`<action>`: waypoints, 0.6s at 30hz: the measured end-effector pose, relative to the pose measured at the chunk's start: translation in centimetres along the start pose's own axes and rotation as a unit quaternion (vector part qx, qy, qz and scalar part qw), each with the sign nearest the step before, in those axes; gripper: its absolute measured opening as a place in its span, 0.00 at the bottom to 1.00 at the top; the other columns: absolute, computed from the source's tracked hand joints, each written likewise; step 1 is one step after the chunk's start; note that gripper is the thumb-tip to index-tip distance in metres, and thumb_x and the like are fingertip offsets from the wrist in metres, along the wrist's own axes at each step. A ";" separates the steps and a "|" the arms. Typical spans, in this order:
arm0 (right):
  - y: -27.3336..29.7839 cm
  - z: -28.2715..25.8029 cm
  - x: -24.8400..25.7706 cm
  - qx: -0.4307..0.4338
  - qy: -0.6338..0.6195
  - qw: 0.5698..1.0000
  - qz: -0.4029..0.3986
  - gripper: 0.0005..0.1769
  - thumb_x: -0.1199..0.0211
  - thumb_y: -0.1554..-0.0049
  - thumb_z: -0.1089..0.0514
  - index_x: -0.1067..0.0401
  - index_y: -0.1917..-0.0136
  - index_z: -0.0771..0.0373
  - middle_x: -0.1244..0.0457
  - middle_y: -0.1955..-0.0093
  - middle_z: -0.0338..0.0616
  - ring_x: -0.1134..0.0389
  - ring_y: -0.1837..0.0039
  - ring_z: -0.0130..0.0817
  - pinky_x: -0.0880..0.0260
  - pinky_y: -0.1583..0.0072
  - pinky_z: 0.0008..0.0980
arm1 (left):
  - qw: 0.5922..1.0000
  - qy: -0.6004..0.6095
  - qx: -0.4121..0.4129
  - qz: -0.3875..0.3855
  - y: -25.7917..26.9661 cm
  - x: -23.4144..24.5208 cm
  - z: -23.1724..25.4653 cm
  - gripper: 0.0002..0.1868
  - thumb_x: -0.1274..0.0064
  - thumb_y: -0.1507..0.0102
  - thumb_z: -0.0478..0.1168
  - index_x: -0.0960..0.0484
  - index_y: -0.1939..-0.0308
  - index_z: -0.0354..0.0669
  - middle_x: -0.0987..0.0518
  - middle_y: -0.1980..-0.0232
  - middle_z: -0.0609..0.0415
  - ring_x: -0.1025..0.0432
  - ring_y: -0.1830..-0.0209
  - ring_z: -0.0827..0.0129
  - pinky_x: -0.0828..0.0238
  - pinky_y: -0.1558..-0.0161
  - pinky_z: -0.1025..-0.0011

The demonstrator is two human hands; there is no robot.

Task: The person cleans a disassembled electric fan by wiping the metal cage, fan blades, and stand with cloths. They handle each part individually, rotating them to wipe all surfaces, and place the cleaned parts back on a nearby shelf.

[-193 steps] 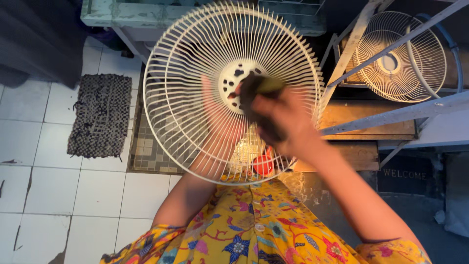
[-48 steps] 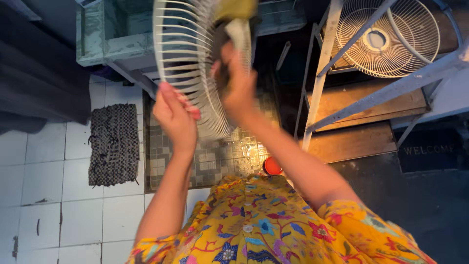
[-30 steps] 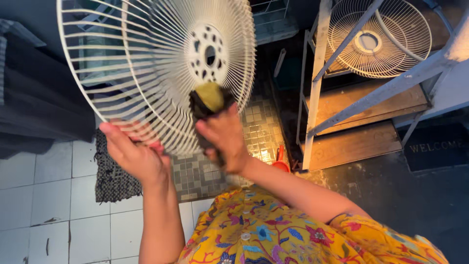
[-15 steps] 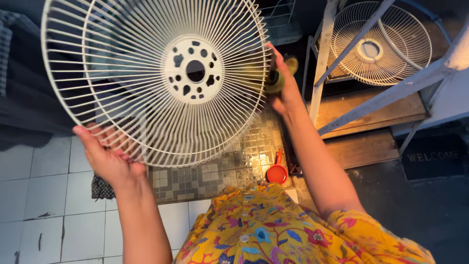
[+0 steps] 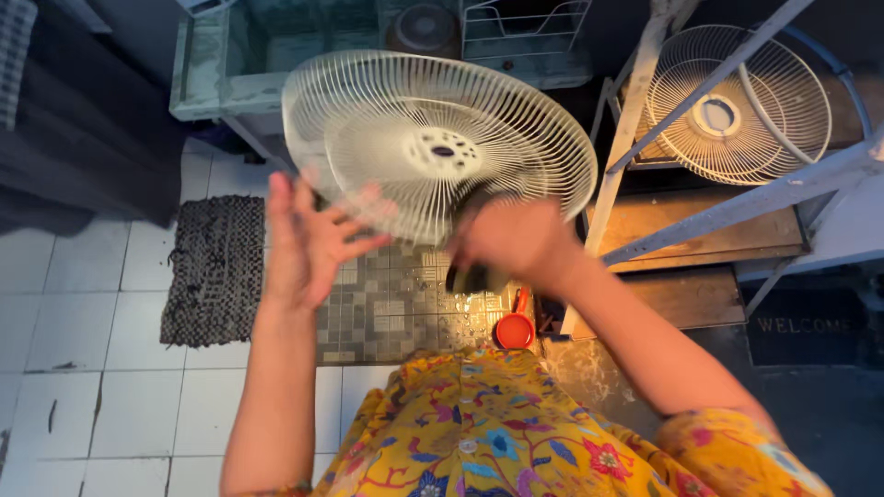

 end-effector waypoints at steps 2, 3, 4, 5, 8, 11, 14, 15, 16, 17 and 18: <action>-0.1 -2.7 -0.8 0.016 0.061 0.994 -0.089 0.10 0.33 0.46 0.60 0.25 0.50 0.63 0.35 0.66 0.40 0.31 0.63 0.35 0.34 0.65 0.37 | 0.999 0.007 0.037 0.023 0.4 -1.8 -0.6 0.38 0.66 0.32 0.57 0.49 0.22 0.44 0.26 0.34 0.34 0.22 0.42 0.48 0.17 0.49 0.49; 0.3 -3.1 -0.9 0.010 0.028 0.994 -0.102 0.14 0.34 0.48 0.61 0.24 0.47 0.64 0.34 0.63 0.41 0.30 0.60 0.36 0.32 0.63 0.37 | 0.996 -0.003 0.049 0.072 0.6 -2.6 -1.4 0.36 0.63 0.34 0.50 0.51 0.22 0.49 0.25 0.36 0.34 0.21 0.44 0.48 0.16 0.50 0.50; 0.9 -2.9 -1.0 0.004 -0.001 0.993 -0.115 0.19 0.35 0.50 0.63 0.23 0.43 0.64 0.33 0.61 0.42 0.29 0.58 0.38 0.31 0.60 0.37 | 0.991 -0.013 0.061 0.117 0.7 -3.1 -2.1 0.38 0.61 0.37 0.43 0.54 0.23 0.54 0.25 0.38 0.34 0.21 0.46 0.48 0.15 0.51 0.50; 1.7 -2.3 -1.1 -0.058 -0.066 0.986 -0.145 0.21 0.36 0.51 0.64 0.23 0.43 0.62 0.31 0.59 0.41 0.28 0.56 0.38 0.29 0.57 0.36 | 0.992 -0.024 0.026 0.122 0.8 -3.4 -2.7 0.38 0.63 0.37 0.41 0.55 0.22 0.53 0.25 0.38 0.34 0.21 0.46 0.48 0.15 0.53 0.51; 4.9 1.2 -2.4 -0.262 -0.145 0.932 -0.205 0.21 0.36 0.58 0.67 0.22 0.49 0.57 0.29 0.54 0.40 0.27 0.52 0.40 0.28 0.51 0.37 | 0.987 -0.060 -0.069 0.135 1.9 -3.1 -3.8 0.40 0.65 0.38 0.38 0.57 0.21 0.52 0.22 0.39 0.34 0.20 0.49 0.48 0.17 0.58 0.53; 6.4 7.8 -2.4 -0.386 -0.007 0.911 0.148 0.13 0.47 0.50 0.71 0.27 0.54 0.63 0.34 0.51 0.49 0.29 0.43 0.41 0.28 0.37 0.35 | 0.982 -0.077 -0.136 0.106 2.4 -2.5 -3.6 0.41 0.66 0.37 0.38 0.56 0.19 0.51 0.21 0.41 0.33 0.19 0.51 0.48 0.18 0.58 0.55; 4.0 13.2 -3.7 -0.463 -0.150 0.823 0.291 0.13 0.44 0.32 0.59 0.30 0.36 0.60 0.30 0.43 0.41 0.29 0.41 0.31 0.29 0.38 0.32 | 0.984 -0.074 -0.160 0.032 2.9 -2.7 -3.9 0.43 0.64 0.38 0.37 0.58 0.18 0.48 0.21 0.41 0.34 0.20 0.48 0.50 0.18 0.51 0.58; 2.3 13.6 -5.3 -0.481 -0.121 0.825 0.269 0.15 0.46 0.32 0.58 0.28 0.34 0.62 0.30 0.41 0.41 0.29 0.41 0.30 0.29 0.38 0.33 | 0.981 -0.084 -0.172 0.005 2.7 -3.5 -4.6 0.45 0.63 0.40 0.36 0.58 0.18 0.46 0.21 0.42 0.34 0.20 0.46 0.50 0.18 0.49 0.58; 1.1 12.6 -7.1 -0.451 -0.103 0.842 0.277 0.21 0.48 0.37 0.63 0.30 0.32 0.62 0.31 0.44 0.45 0.29 0.42 0.32 0.31 0.34 0.34 | 0.978 -0.094 -0.183 -0.025 2.6 -3.9 -5.0 0.47 0.62 0.42 0.35 0.59 0.18 0.45 0.21 0.43 0.34 0.20 0.44 0.51 0.19 0.47 0.58; -0.9 11.3 -9.6 -0.420 -0.084 0.858 0.284 0.28 0.50 0.42 0.67 0.32 0.29 0.63 0.32 0.46 0.48 0.30 0.43 0.34 0.32 0.29 0.34 | 0.974 -0.113 -0.192 -0.033 2.5 -4.0 -5.2 0.46 0.60 0.40 0.37 0.58 0.18 0.42 0.21 0.42 0.34 0.21 0.45 0.50 0.19 0.47 0.58; -3.3 9.8 -12.1 -0.350 -0.032 0.870 0.347 0.24 0.55 0.34 0.67 0.34 0.27 0.60 0.31 0.41 0.43 0.29 0.41 0.33 0.33 0.31 0.33 | 0.970 -0.130 -0.201 -0.042 2.3 -4.1 -5.6 0.45 0.58 0.38 0.38 0.57 0.18 0.40 0.21 0.42 0.34 0.21 0.46 0.50 0.20 0.48 0.59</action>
Point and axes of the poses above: each hand's wrist, its own y-axis away from the middle knuckle, its own x-axis out of the back of the hand, z = x × y, the point moved 1 cm from there along -y, towards the middle knuckle
